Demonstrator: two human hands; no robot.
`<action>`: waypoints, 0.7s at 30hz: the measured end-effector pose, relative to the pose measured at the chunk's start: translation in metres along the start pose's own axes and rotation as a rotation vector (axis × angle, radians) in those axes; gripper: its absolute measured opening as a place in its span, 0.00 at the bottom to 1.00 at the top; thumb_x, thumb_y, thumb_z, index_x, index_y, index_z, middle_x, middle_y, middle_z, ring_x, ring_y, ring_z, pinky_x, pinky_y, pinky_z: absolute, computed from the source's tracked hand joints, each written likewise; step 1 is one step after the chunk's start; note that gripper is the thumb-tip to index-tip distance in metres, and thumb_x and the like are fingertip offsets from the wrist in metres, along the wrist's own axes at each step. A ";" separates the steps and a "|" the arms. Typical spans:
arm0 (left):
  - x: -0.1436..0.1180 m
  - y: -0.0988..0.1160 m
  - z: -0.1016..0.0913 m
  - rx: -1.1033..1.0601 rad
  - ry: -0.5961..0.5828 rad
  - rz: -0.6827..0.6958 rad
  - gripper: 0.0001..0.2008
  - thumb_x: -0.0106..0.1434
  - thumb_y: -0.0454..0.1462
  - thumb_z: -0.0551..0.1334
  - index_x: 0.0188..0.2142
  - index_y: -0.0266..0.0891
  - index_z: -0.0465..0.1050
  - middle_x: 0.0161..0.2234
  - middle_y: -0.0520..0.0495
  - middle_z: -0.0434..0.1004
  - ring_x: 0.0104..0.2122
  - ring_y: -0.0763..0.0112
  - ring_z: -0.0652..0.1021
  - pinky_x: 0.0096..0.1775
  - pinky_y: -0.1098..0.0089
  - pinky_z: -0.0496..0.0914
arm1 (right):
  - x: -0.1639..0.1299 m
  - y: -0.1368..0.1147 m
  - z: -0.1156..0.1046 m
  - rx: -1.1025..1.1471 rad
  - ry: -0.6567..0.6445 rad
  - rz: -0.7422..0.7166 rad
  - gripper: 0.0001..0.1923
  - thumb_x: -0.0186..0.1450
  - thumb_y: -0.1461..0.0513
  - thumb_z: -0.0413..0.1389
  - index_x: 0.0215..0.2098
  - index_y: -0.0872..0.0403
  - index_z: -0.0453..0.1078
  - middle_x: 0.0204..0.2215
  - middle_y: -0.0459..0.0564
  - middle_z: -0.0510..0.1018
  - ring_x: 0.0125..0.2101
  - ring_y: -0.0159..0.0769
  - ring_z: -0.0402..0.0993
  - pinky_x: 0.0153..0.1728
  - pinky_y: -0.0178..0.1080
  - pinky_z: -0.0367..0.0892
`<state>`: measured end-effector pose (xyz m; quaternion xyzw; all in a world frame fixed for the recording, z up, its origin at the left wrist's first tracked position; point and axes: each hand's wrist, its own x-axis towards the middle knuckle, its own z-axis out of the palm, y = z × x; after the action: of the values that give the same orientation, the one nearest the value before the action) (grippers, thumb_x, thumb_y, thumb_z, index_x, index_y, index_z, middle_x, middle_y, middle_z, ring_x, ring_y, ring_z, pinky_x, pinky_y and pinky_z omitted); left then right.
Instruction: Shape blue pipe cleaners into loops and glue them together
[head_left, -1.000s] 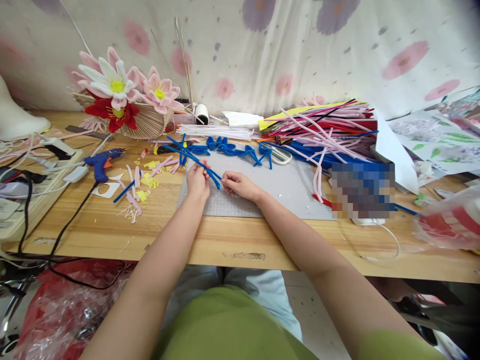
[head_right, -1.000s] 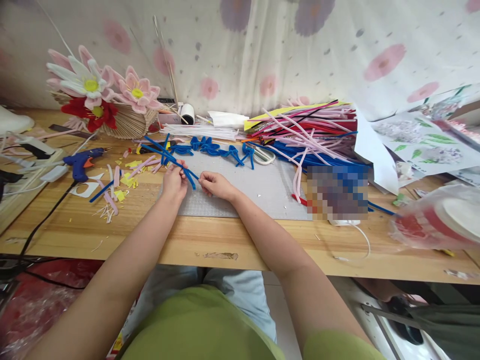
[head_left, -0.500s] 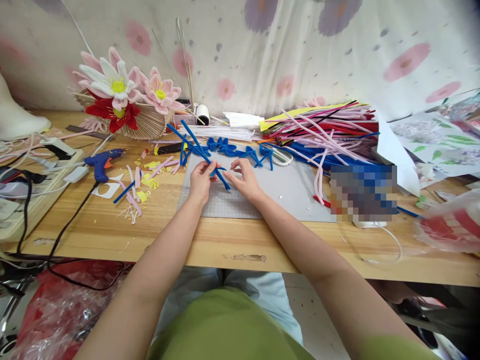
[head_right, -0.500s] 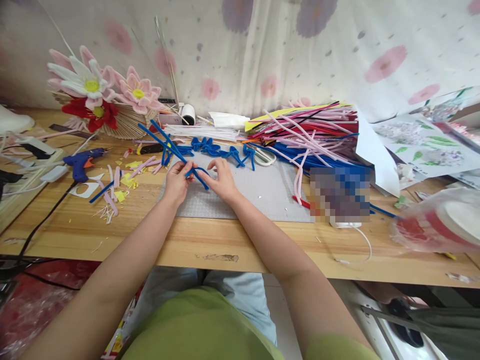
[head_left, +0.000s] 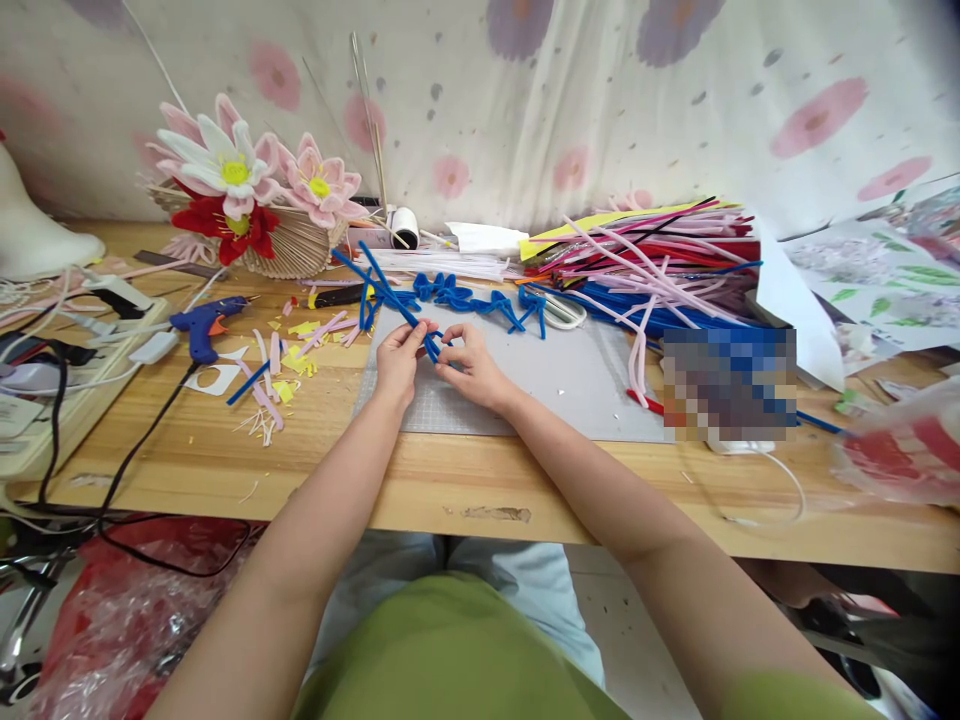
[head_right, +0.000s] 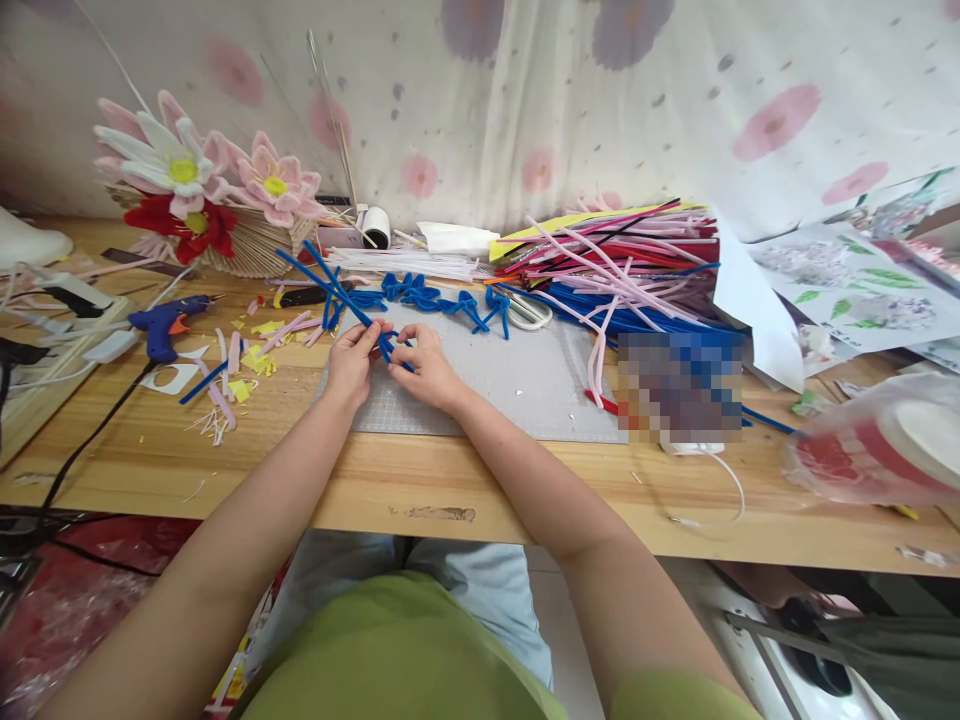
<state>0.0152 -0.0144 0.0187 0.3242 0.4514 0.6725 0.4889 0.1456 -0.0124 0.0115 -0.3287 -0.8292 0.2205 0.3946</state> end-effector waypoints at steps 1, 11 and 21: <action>0.001 0.000 0.000 -0.012 0.016 -0.009 0.14 0.45 0.43 0.68 0.30 0.37 0.75 0.31 0.47 0.78 0.32 0.73 0.76 0.31 0.74 0.66 | -0.001 -0.001 -0.001 -0.005 -0.032 -0.031 0.06 0.58 0.64 0.53 0.23 0.55 0.68 0.40 0.52 0.61 0.47 0.38 0.59 0.52 0.45 0.54; 0.005 0.001 -0.004 -0.089 0.086 -0.027 0.09 0.46 0.39 0.68 0.27 0.36 0.74 0.29 0.47 0.78 0.31 0.74 0.76 0.31 0.75 0.66 | -0.007 -0.006 -0.009 -0.069 -0.197 -0.133 0.05 0.55 0.67 0.51 0.22 0.56 0.66 0.40 0.53 0.62 0.45 0.38 0.59 0.50 0.44 0.57; 0.011 0.000 -0.006 -0.087 0.172 0.037 0.08 0.47 0.38 0.68 0.25 0.36 0.74 0.25 0.50 0.76 0.23 0.80 0.71 0.28 0.77 0.63 | -0.009 -0.007 -0.005 0.050 -0.138 -0.013 0.08 0.58 0.63 0.50 0.22 0.55 0.59 0.36 0.51 0.62 0.37 0.33 0.62 0.40 0.39 0.63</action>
<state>0.0063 -0.0062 0.0163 0.2518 0.4558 0.7258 0.4495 0.1517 -0.0229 0.0144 -0.2975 -0.8507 0.2609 0.3460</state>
